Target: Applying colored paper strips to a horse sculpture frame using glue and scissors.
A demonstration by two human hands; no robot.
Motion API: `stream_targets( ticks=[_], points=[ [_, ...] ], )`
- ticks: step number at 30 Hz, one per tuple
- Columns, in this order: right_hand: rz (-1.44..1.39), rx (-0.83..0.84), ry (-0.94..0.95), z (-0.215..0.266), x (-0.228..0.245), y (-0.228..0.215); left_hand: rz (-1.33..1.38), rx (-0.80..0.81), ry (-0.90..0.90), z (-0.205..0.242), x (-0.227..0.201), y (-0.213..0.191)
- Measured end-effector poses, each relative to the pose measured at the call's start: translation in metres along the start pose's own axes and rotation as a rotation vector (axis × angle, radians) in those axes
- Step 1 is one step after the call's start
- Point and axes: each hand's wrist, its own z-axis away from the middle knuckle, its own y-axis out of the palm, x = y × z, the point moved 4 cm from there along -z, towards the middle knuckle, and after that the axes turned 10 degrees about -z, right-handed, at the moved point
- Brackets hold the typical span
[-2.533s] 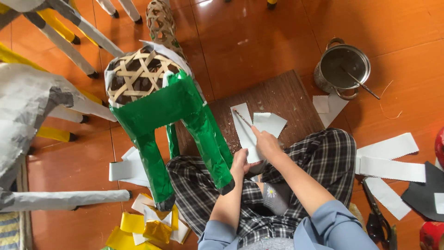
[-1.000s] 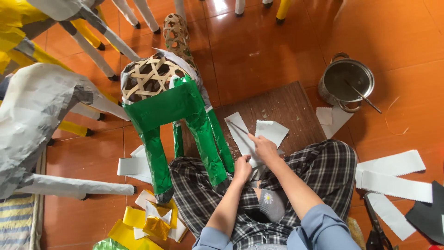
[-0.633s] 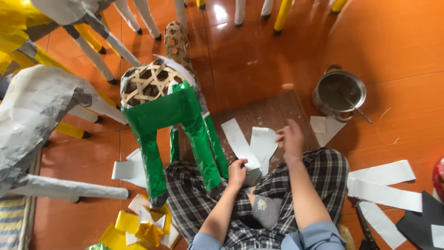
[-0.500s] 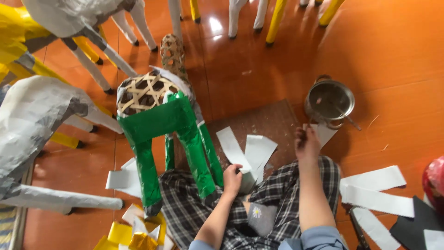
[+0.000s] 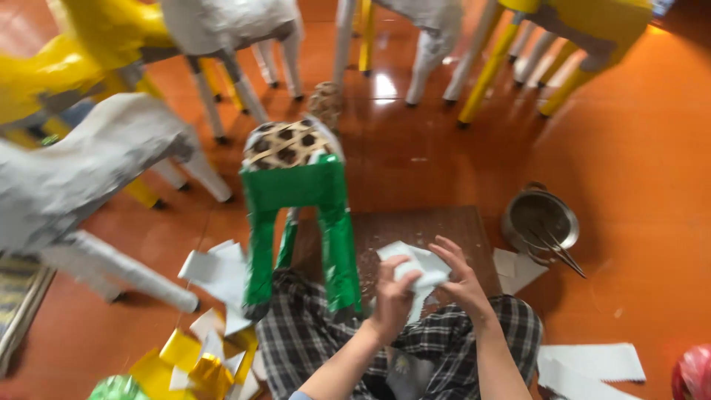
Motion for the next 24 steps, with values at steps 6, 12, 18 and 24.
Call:
stream_targets(
  ticks=[6, 12, 18, 24],
  points=[
    [-0.181, 0.176, -0.075, -0.023, -0.001, 0.042, 0.085, -0.263, -0.010, -0.032, -0.046, -0.136],
    [-0.499, 0.014, -0.078, -0.090, 0.059, 0.085, 0.108, -0.578, -0.195, -0.040, 0.058, -0.229],
    [-0.214, -0.265, -0.330, -0.167, 0.159, 0.167, -0.078, -0.699, -0.353, -0.133, 0.067, -0.293],
    [-0.123, -0.323, -0.197, -0.197, 0.126, 0.191, -0.060, -0.250, -0.315, -0.155, 0.169, -0.268]
  ],
)
